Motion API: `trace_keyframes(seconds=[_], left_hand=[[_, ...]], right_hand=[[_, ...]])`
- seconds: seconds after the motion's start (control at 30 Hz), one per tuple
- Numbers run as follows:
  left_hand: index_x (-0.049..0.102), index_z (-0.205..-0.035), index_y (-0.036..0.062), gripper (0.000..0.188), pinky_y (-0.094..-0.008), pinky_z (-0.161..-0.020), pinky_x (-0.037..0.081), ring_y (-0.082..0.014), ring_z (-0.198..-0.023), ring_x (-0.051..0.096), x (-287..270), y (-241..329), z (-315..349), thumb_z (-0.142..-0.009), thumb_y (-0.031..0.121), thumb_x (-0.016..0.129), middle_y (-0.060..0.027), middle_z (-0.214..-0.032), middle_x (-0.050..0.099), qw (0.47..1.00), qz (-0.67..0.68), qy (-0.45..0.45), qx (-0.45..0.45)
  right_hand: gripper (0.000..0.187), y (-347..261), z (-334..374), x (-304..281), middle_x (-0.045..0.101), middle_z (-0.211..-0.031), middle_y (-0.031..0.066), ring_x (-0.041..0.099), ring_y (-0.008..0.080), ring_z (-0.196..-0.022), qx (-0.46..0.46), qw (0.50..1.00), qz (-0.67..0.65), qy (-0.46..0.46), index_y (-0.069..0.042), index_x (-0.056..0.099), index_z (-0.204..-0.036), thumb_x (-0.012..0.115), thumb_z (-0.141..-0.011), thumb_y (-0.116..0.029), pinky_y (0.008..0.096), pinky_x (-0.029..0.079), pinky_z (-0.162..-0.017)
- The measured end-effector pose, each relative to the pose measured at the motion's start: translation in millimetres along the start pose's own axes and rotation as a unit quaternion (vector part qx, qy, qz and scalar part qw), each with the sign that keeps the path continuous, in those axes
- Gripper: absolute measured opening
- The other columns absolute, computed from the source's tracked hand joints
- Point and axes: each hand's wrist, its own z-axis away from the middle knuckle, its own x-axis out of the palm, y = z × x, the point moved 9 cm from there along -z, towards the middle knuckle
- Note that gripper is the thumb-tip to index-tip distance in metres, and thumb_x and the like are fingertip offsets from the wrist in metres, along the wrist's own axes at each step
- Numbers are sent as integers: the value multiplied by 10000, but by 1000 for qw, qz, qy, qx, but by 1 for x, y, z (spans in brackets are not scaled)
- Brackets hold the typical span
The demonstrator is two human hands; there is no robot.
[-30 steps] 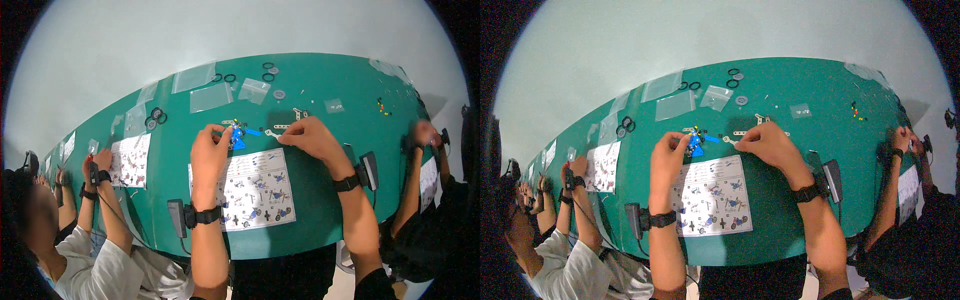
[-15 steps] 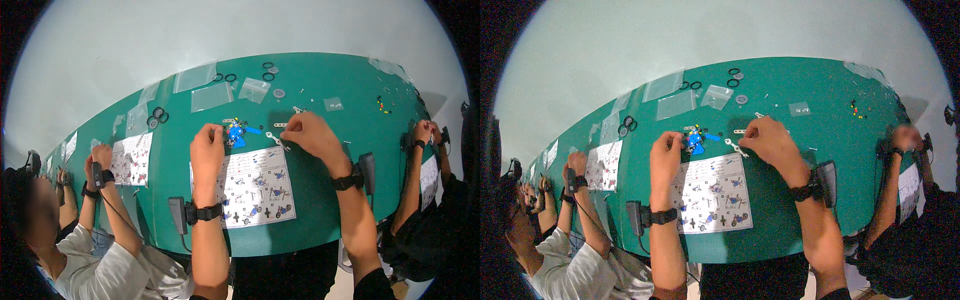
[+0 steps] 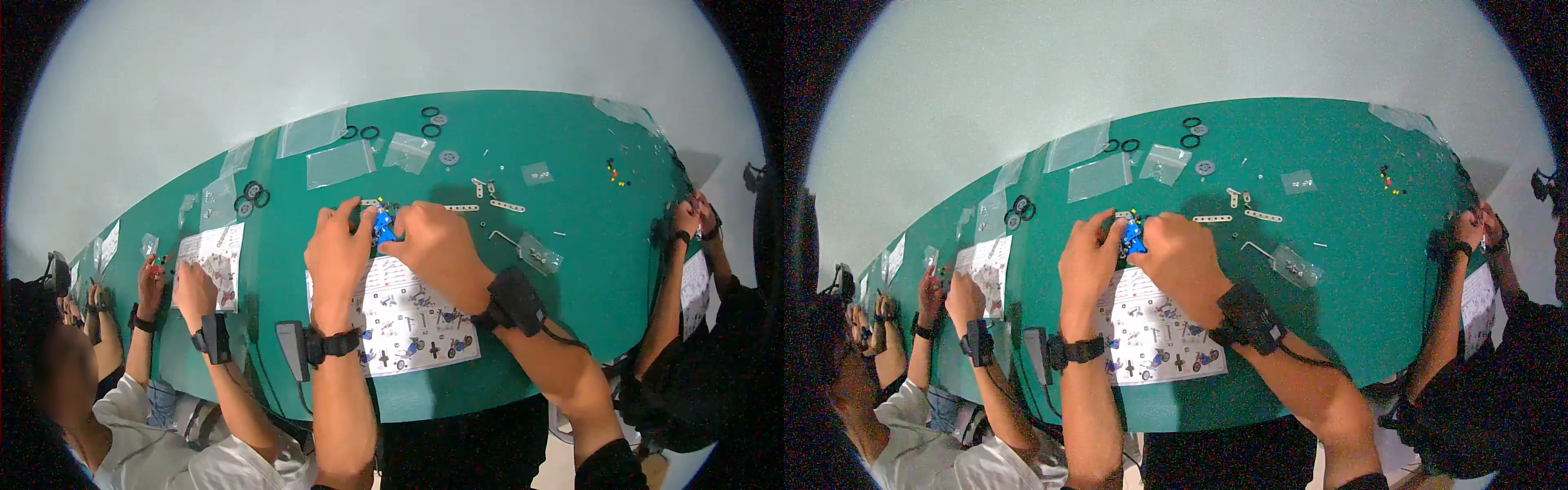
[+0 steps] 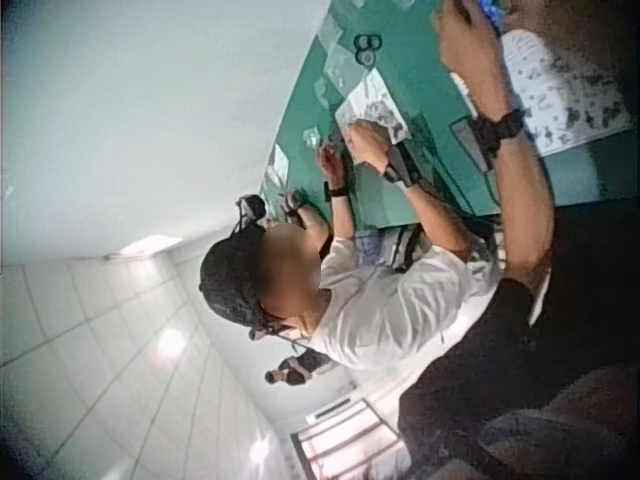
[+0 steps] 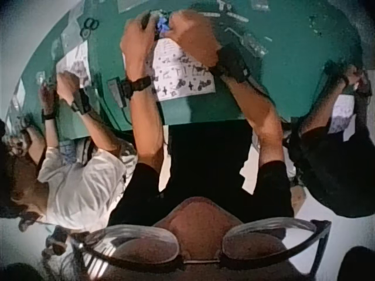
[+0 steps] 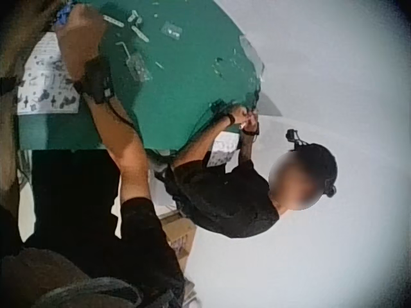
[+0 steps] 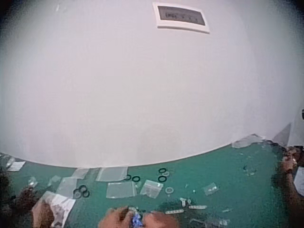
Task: Assemble a small blue plastic toy model following an instruction sheet.
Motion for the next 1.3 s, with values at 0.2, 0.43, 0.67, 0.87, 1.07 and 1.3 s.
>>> trace_keyframes(seconds=[0.2,0.43,0.67,0.87,1.07,1.3], left_hand=[[707,-1150,118,426,-473,-751,557,-372,-875,714,-3,13,1,-914,473,715,-140,-1059,671,999,-37,20,6],[677,-1049,49,319,-382,-692,531,-265,-758,698,20,-18,-16,-882,292,799,-111,-904,725,982,182,-57,8],[664,-993,30,167,-225,-607,427,-48,-711,587,9,-17,-12,-946,165,751,-13,-838,701,926,350,-102,-95],[636,-1103,63,167,-213,-614,463,-60,-762,602,32,1,-6,-1027,208,670,1,-901,667,751,616,-197,-132],[630,-1180,59,220,-249,-640,494,-111,-764,595,41,4,-9,-1044,230,648,-24,-937,665,626,742,-193,-142],[609,-1214,42,223,-268,-693,501,-133,-796,567,46,8,-6,-1058,202,620,-24,-883,612,536,798,-227,-158]], right_hand=[[285,27,4,22,643,-825,138,654,379,-770,109,991,-54,-52,-58,627,-833,852,-731,-198,494,523,-673],[252,36,-10,18,652,-801,130,670,376,-781,141,977,-143,-75,-43,682,-795,854,-734,-217,495,526,-676],[241,55,-9,31,740,-759,145,696,205,-692,292,910,-182,-229,45,763,-821,805,-770,-187,342,520,-651],[221,60,-5,38,697,-764,36,577,90,-670,297,840,-358,-279,1,766,-873,787,-825,-214,269,419,-579],[218,55,3,18,724,-750,49,618,102,-660,338,808,-393,-280,-21,740,-810,797,-800,-231,275,463,-573],[161,57,4,2,725,-821,50,650,98,-734,352,803,-410,-250,-57,690,-872,760,-856,-201,254,476,-648]])
